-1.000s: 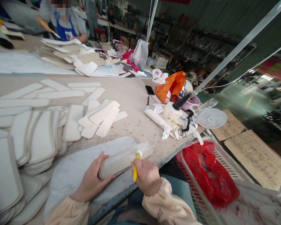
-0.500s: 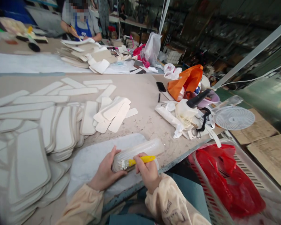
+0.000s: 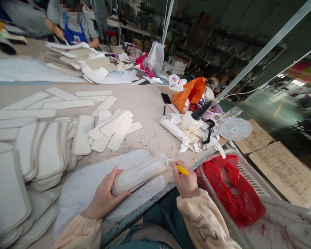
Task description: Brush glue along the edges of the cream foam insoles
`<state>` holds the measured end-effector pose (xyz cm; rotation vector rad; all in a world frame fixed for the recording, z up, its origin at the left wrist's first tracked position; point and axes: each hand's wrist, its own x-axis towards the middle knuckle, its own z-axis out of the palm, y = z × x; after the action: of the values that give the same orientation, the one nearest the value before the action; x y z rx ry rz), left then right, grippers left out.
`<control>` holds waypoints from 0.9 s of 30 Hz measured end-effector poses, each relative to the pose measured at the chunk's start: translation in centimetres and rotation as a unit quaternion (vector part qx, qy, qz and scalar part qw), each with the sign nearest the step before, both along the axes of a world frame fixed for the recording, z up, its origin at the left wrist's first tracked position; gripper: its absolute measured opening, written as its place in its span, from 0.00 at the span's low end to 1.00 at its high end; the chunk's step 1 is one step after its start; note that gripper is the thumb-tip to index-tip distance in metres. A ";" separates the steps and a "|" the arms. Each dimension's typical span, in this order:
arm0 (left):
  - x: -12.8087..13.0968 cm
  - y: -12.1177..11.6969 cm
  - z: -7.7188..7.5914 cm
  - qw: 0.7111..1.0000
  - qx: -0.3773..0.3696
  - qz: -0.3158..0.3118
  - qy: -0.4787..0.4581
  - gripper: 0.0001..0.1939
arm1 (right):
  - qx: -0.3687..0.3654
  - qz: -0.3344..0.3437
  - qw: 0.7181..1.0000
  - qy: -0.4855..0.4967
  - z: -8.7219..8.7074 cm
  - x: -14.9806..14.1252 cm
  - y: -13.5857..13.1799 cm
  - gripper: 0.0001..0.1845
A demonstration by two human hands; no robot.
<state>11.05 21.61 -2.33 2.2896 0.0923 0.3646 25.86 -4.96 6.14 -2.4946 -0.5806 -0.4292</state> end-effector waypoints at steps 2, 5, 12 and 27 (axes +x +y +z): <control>0.0 0.0 0.0 1.000 0.005 0.001 -0.002 0.51 | -0.050 0.041 0.994 -0.083 -0.2 -0.6 0.3 0.10; -0.1 0.0 -0.1 1.000 0.013 0.002 -0.008 0.50 | -0.129 0.105 0.980 -0.110 -0.6 -2.7 1.8 0.09; -0.1 0.2 -0.8 0.999 0.005 -0.004 -0.032 0.51 | 0.052 0.245 0.962 0.110 0.0 -8.3 6.7 0.07; -0.2 0.0 0.4 0.999 -0.032 -0.022 -0.008 0.55 | 0.247 0.174 0.886 0.352 -1.7 -6.8 8.1 0.13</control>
<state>10.85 21.64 -1.98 2.2214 0.0454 0.3516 19.08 3.17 4.43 -1.8112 -0.5113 0.4192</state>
